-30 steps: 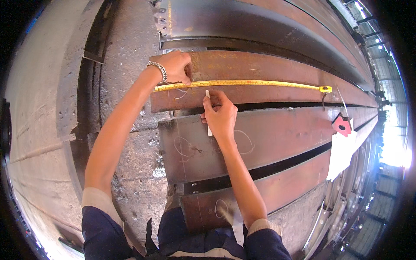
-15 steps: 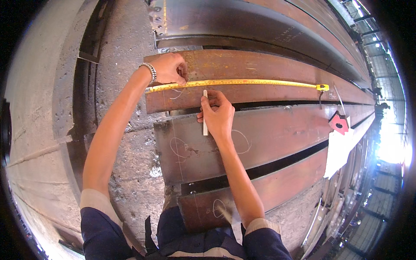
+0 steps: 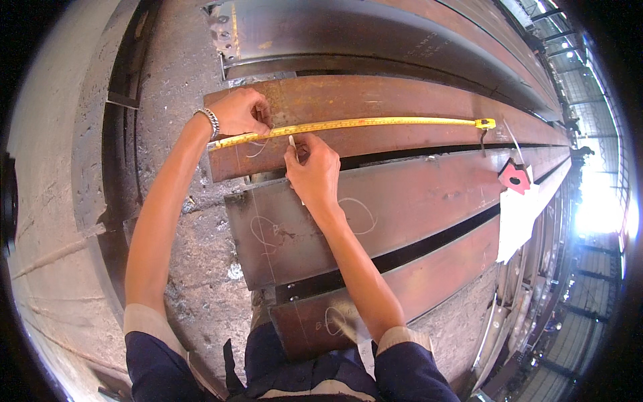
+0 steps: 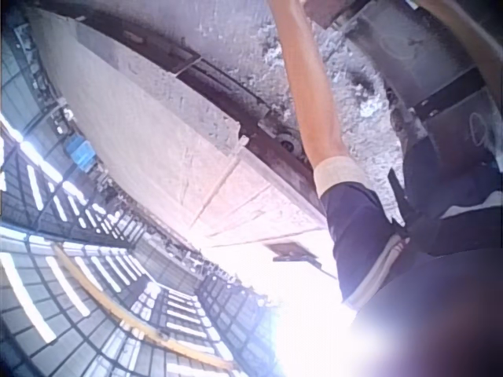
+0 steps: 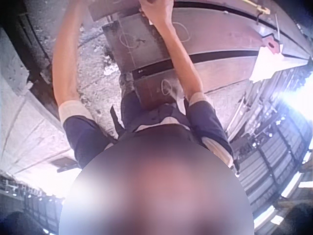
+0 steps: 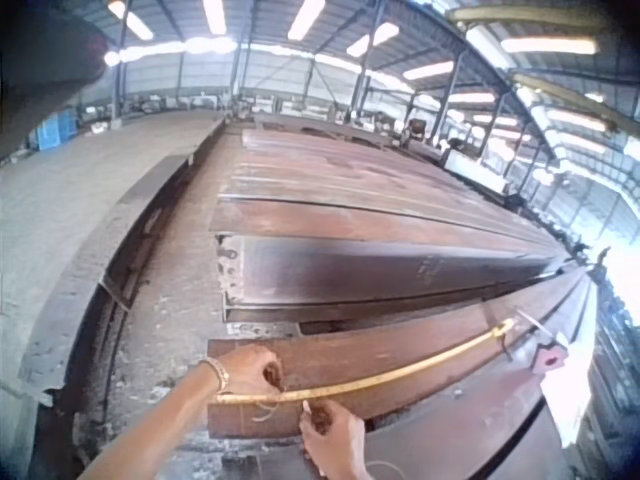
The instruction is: The person measures several large metal beams with a tape measure and marks them with a white marker. They then use a square ruler to draw perpendicular lines on the beams. The person repeats this process on multiple beams.
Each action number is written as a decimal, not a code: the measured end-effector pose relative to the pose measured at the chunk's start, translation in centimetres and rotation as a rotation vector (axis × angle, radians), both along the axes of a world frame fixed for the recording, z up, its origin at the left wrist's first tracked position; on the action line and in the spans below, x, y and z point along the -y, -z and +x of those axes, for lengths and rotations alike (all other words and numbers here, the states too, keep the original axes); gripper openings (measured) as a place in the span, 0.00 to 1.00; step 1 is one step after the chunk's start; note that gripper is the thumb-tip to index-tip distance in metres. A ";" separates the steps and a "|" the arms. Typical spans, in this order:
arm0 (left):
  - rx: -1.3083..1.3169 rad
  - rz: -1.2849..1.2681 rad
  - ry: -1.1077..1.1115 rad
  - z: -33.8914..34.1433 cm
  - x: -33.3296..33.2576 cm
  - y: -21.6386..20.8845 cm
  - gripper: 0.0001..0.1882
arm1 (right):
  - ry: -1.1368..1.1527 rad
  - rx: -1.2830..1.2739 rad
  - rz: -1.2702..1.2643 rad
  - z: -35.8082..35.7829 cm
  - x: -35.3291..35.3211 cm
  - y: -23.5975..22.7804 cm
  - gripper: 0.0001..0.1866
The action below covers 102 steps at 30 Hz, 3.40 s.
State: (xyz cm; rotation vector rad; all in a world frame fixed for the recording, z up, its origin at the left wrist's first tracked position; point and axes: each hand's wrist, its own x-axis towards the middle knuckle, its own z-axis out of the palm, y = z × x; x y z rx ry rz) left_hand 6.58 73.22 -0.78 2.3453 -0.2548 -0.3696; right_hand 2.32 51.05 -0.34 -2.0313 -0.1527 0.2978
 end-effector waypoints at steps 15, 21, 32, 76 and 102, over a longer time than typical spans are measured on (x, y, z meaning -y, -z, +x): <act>-0.044 -0.008 0.011 0.3 0.0 0.1 0.13 | 0.050 0.108 -0.114 3.7 4.5 0.0 0.10; -0.089 -0.016 -0.006 0.3 0.2 -0.1 0.12 | 0.120 0.047 -0.104 4.0 5.1 0.2 0.09; -0.137 0.005 -0.034 0.4 0.3 -0.4 0.12 | 0.030 0.087 -0.111 3.9 4.3 0.2 0.11; -0.104 -0.026 -0.028 0.2 0.2 -0.1 0.11 | -0.015 0.332 -0.159 3.6 3.7 2.0 0.09; -0.093 -0.015 -0.008 0.2 0.2 -0.1 0.12 | -0.130 0.241 -0.278 4.9 4.1 -3.0 0.09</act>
